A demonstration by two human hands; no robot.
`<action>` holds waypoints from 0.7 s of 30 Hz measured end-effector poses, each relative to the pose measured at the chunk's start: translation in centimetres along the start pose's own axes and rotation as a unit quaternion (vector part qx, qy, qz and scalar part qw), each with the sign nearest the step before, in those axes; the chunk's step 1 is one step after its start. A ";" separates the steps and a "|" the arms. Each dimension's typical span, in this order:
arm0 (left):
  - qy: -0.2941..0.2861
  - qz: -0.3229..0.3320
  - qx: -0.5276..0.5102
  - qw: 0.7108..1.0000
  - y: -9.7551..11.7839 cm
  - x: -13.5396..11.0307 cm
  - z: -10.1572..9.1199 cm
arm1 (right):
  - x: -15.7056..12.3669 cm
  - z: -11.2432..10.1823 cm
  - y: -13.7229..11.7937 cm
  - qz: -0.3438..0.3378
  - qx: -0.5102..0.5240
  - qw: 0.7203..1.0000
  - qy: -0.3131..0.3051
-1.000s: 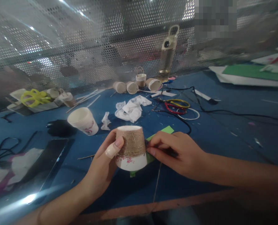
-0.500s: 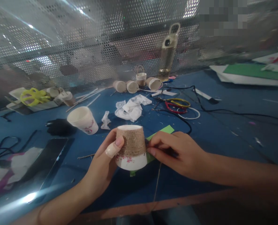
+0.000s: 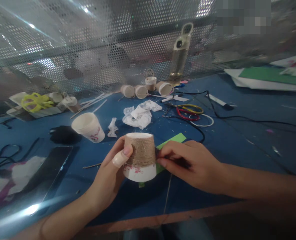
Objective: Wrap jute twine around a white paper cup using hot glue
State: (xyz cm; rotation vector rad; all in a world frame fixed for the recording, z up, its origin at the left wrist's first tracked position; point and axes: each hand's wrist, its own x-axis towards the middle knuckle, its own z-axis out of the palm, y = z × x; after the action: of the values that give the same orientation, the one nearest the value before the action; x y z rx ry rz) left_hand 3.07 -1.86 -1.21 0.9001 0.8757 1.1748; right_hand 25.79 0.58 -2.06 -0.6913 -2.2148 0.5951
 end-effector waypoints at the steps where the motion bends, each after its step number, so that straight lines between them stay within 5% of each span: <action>1: 0.001 0.001 0.000 1.000 0.0 0.0 0.0 | 0.0 0.0 0.0 0.002 -0.001 1.000 -0.001; 21: 0.007 -0.005 -0.010 1.000 0.0 0.0 -0.2 | -0.2 0.3 0.2 -0.014 -0.003 1.000 0.018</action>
State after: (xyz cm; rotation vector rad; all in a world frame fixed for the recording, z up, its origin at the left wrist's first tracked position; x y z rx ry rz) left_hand 2.88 -1.78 -1.25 0.8705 0.8781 1.1800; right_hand 25.79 0.52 -2.47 -0.6689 -2.1903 0.5588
